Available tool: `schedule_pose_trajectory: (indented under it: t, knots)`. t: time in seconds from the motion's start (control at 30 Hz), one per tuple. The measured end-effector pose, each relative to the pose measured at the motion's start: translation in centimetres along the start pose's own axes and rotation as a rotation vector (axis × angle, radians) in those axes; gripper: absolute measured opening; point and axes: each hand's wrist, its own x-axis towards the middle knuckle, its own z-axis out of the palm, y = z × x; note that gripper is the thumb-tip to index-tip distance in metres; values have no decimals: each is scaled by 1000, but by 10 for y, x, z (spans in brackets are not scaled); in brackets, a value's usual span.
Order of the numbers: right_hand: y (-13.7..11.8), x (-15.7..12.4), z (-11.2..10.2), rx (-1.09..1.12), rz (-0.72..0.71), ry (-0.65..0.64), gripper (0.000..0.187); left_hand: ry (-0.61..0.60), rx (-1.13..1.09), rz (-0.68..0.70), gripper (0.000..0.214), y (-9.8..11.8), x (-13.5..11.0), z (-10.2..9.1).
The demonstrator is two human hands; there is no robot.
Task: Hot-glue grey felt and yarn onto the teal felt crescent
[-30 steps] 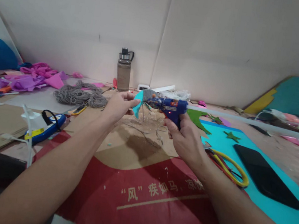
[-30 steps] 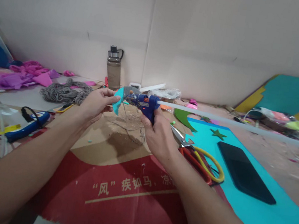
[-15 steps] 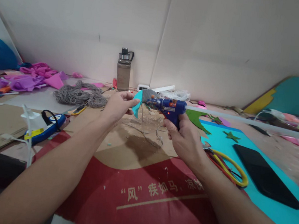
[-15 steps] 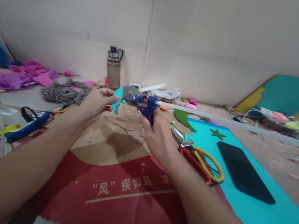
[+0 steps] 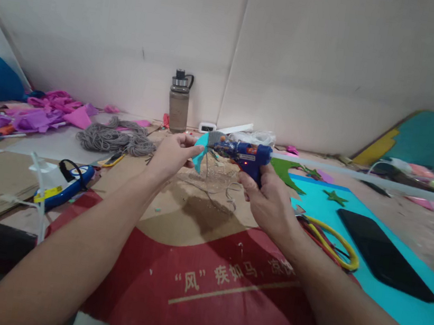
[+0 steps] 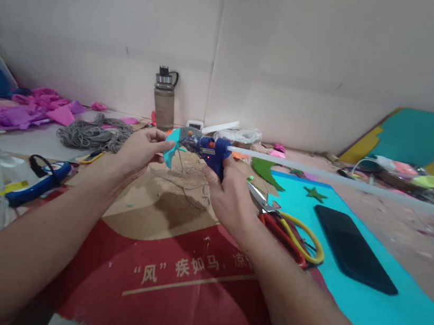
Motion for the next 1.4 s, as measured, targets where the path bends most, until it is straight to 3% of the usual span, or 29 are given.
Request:
schedule_pose_trajectory:
  t: [1.4]
  knots:
    - [1, 0, -1, 57, -8, 37, 22, -19, 69, 32, 24, 0, -2, 2]
